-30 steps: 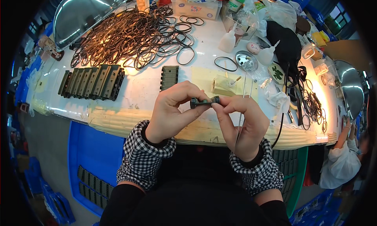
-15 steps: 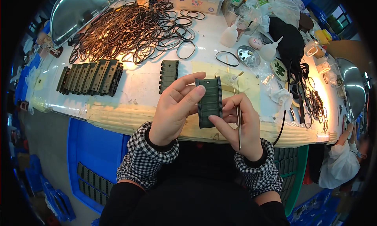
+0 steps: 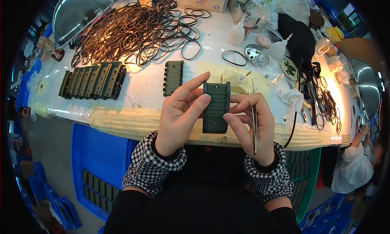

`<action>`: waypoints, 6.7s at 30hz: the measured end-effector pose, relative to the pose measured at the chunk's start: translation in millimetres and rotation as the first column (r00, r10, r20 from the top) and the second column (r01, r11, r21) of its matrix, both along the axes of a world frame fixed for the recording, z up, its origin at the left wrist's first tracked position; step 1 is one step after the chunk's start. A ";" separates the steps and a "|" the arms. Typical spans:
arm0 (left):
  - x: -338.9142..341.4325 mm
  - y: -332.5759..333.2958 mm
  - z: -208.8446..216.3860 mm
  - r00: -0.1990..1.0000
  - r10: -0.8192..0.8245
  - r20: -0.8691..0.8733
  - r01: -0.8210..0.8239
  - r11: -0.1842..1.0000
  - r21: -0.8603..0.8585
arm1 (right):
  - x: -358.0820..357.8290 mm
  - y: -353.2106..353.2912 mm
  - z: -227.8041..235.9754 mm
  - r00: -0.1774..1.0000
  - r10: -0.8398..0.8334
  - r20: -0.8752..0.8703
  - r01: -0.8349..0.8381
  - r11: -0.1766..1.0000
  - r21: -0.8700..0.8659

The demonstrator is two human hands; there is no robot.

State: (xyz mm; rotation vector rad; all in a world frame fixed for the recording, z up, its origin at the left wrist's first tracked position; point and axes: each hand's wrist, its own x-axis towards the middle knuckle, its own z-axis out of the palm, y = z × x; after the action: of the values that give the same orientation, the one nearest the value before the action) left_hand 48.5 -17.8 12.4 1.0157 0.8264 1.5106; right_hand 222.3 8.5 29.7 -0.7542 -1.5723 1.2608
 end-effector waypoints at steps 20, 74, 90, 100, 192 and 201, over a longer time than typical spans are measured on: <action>-1.3 -2.6 1.2 0.931 -0.091 0.353 0.166 0.968 -0.188 | 7.7 4.4 -3.8 0.999 0.047 -0.009 -0.048 0.985 -0.163; -272.3 -62.9 38.2 -0.068 0.536 -0.841 -0.674 0.597 0.435 | 13.6 6.8 -25.6 0.858 -0.078 0.508 -0.225 0.832 0.507; -398.7 -39.1 0.6 -0.437 0.391 -0.810 -0.537 0.609 0.584 | 13.4 9.7 -29.8 0.859 -0.109 0.500 -0.195 0.834 0.517; -395.2 -38.1 -0.8 -0.330 0.430 -0.840 -0.586 0.605 0.539 | 11.0 8.4 -28.6 0.852 -0.120 0.510 -0.200 0.825 0.529; -154.1 -54.4 -52.3 -0.232 0.666 -0.708 -0.782 0.305 0.543 | 61.8 12.8 -6.8 0.799 -0.235 0.553 -0.089 0.864 0.495; -151.3 -52.8 -51.5 -0.235 0.615 -0.753 -0.827 0.281 0.487 | 117.5 11.7 -19.5 0.692 -0.251 0.677 -0.155 0.864 0.478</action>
State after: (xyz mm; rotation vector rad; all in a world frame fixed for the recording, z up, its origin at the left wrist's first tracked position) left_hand -102.7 -70.6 -39.1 1.1746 2.8891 1.6057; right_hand 339.7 20.2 10.1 -0.9976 -2.3788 0.4191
